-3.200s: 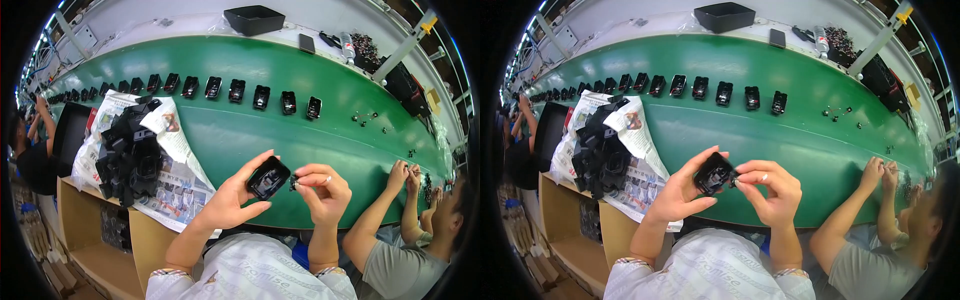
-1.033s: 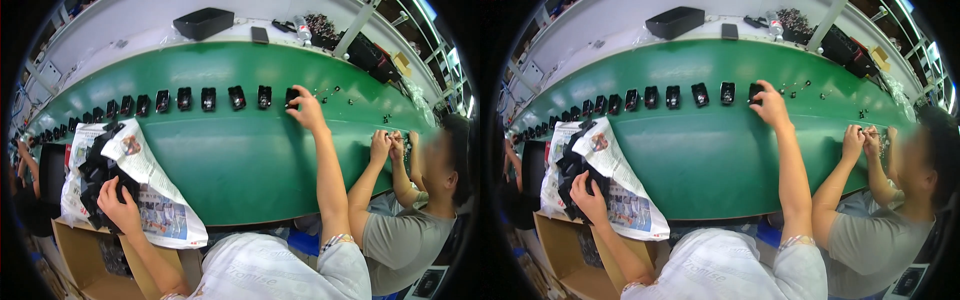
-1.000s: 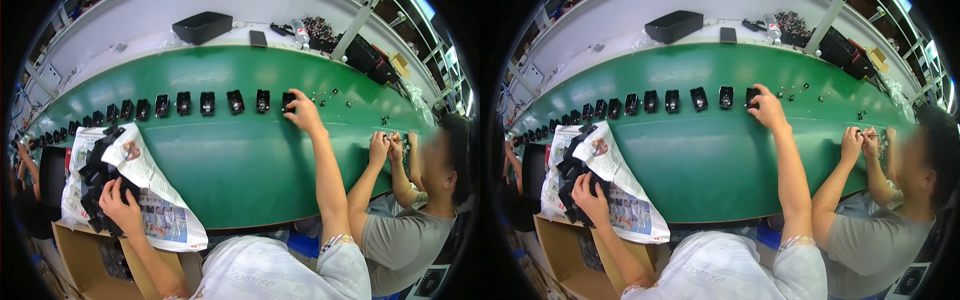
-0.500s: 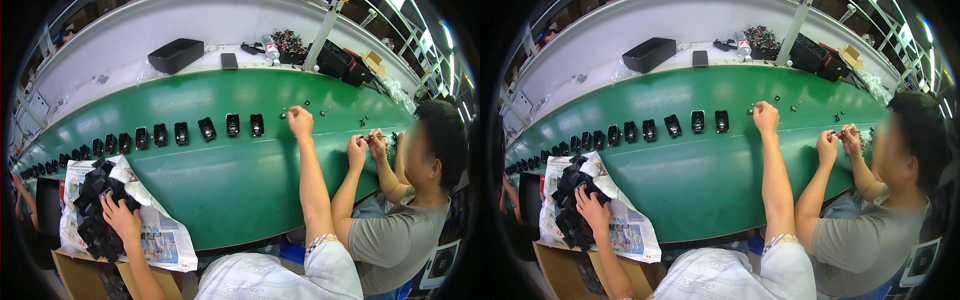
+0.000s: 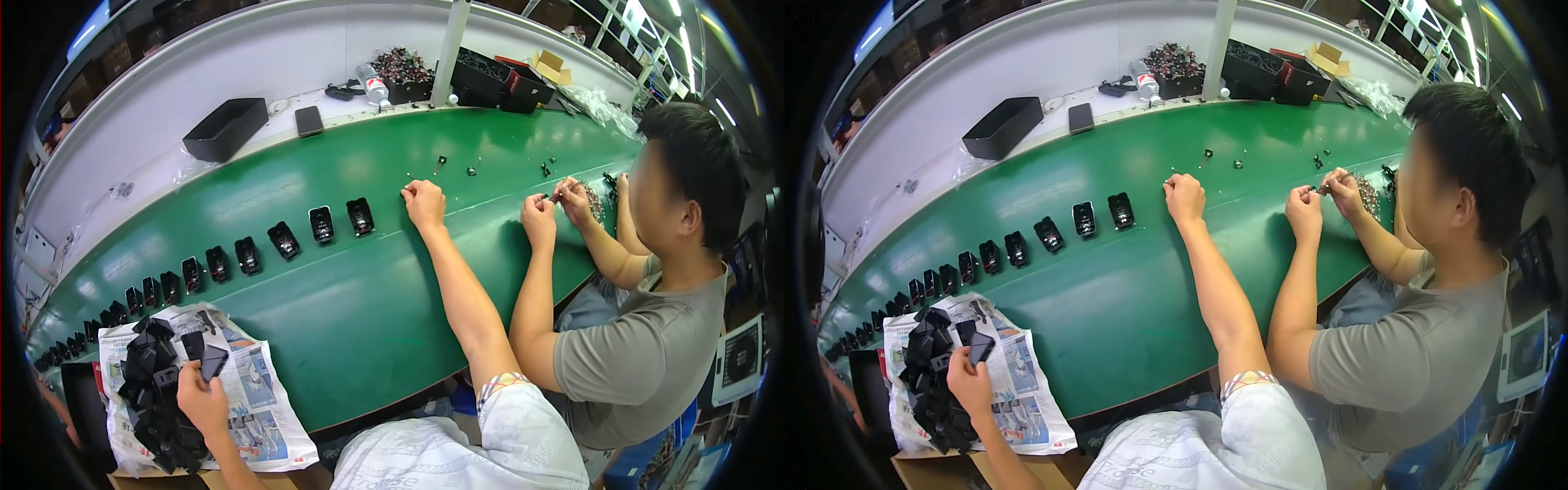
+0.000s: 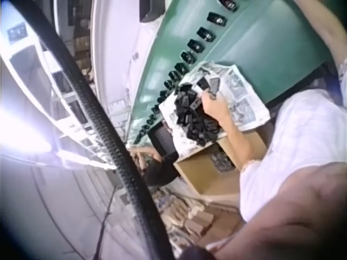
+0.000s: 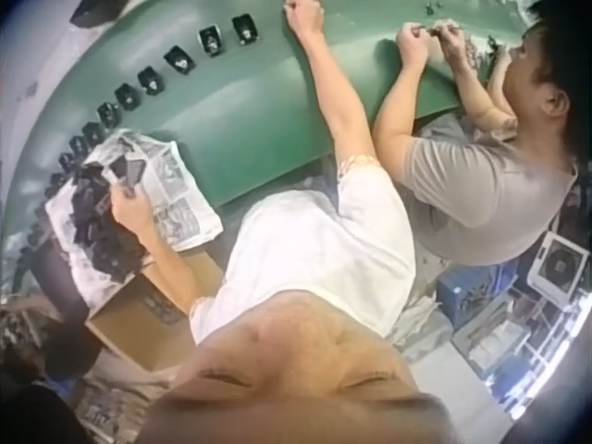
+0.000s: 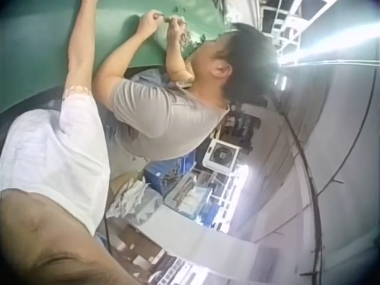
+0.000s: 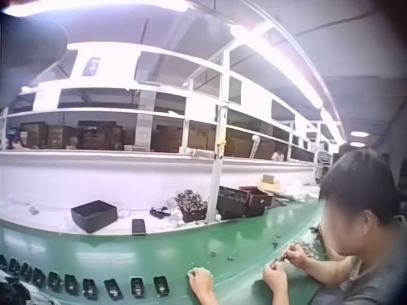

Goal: The person assembles electronic components into plastic enclosures using an insertion tool, then places the completed enclosures onto a conveyor belt.

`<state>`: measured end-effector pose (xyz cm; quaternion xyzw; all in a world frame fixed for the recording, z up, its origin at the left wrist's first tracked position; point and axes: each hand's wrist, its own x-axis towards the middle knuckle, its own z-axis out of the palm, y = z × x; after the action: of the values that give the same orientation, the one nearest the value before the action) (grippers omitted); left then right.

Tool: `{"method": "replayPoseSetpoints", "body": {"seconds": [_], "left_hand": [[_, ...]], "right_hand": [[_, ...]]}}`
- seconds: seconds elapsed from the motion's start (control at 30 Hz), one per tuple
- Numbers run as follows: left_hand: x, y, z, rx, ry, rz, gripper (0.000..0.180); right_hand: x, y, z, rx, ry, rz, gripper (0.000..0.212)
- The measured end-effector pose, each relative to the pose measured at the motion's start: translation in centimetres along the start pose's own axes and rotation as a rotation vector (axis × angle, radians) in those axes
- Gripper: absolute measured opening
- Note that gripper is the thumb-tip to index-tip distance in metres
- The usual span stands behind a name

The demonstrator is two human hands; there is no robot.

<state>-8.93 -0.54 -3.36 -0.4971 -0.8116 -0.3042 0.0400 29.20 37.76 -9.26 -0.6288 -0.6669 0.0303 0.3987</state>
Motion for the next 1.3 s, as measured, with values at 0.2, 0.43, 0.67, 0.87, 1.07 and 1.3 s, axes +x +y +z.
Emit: {"method": "replayPoseSetpoints", "body": {"seconds": [0.2,0.43,0.67,0.87,1.07,1.3], "left_hand": [[-1.4,5.9,-0.8,-1.2,-0.042,-0.497,0.056],[-1.2,11.5,1.9,-1.906,-0.749,-0.514,0.091],[-0.7,14.3,2.1,-1.82,-0.803,-0.426,0.051],[-1.2,13.6,2.3,-1.92,-0.783,-0.375,0.05],[-1.5,13.9,2.5,-1.915,-0.728,-0.337,0.05],[-1.4,13.6,2.7,-1.853,-0.731,-0.291,0.053]], "right_hand": [[-3.2,-4.0,-2.1,0.342,0.093,-0.103,0.012],[-11.7,-15.5,-10.4,0.772,-0.221,-0.267,0.008],[-16.4,-18.1,-14.2,0.853,-0.482,-0.472,0.015],[-16.5,-19.5,-15.0,0.696,-0.479,-0.743,0.021],[-17.1,-19.9,-15.3,0.695,-0.515,-0.66,0.019],[-15.5,-19.0,-15.3,0.628,-0.433,-0.904,0.029]]}}
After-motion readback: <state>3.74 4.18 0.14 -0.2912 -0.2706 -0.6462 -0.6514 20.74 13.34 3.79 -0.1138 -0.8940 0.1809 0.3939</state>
